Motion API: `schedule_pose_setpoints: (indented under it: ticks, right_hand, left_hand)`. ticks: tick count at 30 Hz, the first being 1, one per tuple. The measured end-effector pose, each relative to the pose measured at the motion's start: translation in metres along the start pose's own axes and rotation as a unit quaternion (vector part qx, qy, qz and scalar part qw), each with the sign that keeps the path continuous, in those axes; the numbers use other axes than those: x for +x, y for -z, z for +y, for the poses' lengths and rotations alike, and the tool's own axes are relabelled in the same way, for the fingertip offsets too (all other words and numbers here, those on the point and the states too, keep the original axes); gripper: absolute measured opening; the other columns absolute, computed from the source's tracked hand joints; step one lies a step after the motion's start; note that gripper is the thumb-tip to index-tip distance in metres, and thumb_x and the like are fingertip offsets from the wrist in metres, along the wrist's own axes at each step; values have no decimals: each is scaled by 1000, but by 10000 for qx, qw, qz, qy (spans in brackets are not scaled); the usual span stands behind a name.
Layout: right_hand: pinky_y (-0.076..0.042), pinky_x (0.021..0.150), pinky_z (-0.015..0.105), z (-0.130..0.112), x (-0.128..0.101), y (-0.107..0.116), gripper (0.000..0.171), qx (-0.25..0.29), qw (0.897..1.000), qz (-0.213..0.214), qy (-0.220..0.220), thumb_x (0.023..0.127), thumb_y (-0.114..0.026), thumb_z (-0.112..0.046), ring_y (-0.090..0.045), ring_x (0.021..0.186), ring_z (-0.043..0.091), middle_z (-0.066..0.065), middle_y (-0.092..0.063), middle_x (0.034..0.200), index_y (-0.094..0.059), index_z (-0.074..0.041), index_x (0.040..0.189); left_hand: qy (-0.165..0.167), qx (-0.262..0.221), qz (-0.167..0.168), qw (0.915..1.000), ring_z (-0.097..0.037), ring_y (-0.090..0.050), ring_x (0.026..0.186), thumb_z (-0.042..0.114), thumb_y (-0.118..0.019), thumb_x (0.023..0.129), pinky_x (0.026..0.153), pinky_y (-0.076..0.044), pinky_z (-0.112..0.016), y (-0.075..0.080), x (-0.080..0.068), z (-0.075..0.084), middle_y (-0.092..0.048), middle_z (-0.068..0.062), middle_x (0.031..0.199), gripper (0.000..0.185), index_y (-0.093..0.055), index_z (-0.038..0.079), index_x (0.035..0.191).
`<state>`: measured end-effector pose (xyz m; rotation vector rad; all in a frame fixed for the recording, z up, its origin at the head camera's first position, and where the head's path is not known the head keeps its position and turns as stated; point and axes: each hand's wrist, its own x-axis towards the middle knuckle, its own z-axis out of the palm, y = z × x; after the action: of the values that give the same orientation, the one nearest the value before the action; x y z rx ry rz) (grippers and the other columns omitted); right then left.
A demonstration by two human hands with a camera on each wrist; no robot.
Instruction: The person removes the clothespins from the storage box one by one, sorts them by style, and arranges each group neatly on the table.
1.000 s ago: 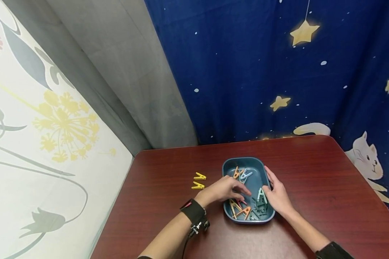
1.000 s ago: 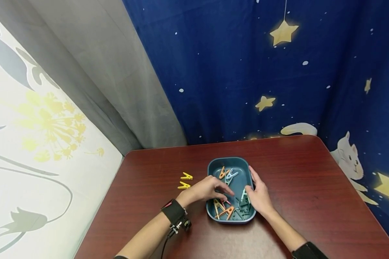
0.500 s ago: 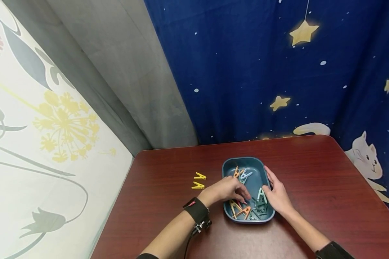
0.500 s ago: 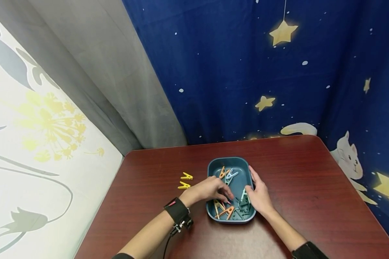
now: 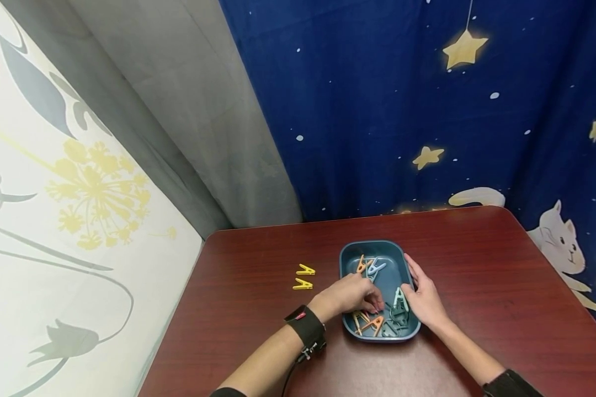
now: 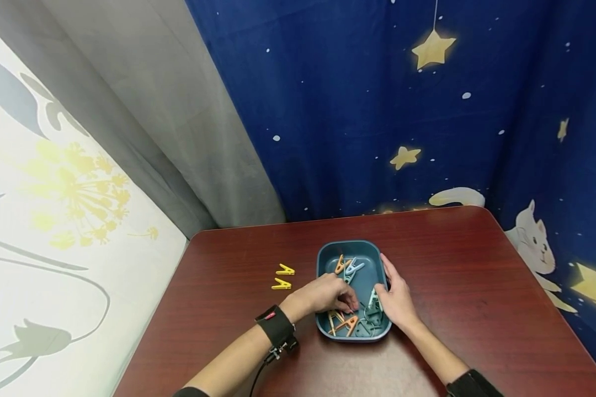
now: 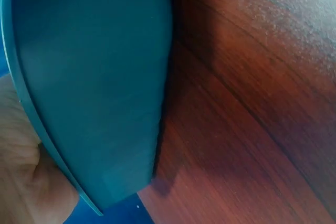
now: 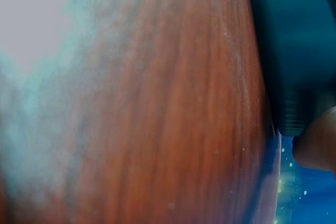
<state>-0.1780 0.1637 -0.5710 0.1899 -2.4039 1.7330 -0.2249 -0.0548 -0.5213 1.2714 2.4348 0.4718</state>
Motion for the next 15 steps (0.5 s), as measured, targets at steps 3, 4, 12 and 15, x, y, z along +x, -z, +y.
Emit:
schedule_pose_setpoints:
  ticks: [3, 4, 12, 15]
  right_hand:
    - [-35, 90, 3, -1, 0, 1, 76, -28, 10000, 2, -16, 95, -54, 15, -44, 142, 49, 31, -37, 162, -31, -1, 166]
    - [-35, 90, 3, -1, 0, 1, 76, -32, 10000, 1, -16, 95, -54, 15, -44, 142, 49, 31, -38, 162, -31, -1, 166]
    - [-31, 95, 0, 0, -1, 0, 76, -48, 10000, 18, 21, 94, -54, 15, -45, 141, 50, 32, -38, 161, -32, -1, 165]
    - [-30, 95, 0, -1, -1, 1, 76, -80, 10000, -8, -22, 95, -54, 14, -45, 141, 50, 32, -38, 161, -32, -1, 165]
  left_hand:
    - [-64, -26, 71, 10000, 20, -60, 77, 20, -80, 98, 74, -48, -5, 0, 0, 0, -77, 20, 92, 10, -83, 23, 106]
    - [-98, -79, 117, 9999, 20, -60, 77, 20, -79, 98, 74, -48, -5, 1, -1, 0, -76, 20, 92, 9, -83, 23, 105]
    - [-338, -814, 474, 9950, 19, -64, 81, 18, -79, 98, 75, -52, -8, 0, -2, -4, -77, 18, 92, 8, -82, 18, 105]
    - [-380, -1277, 567, 9895, 16, -67, 81, 14, -79, 98, 75, -55, -11, 0, -3, -6, -77, 17, 91, 8, -81, 16, 105]
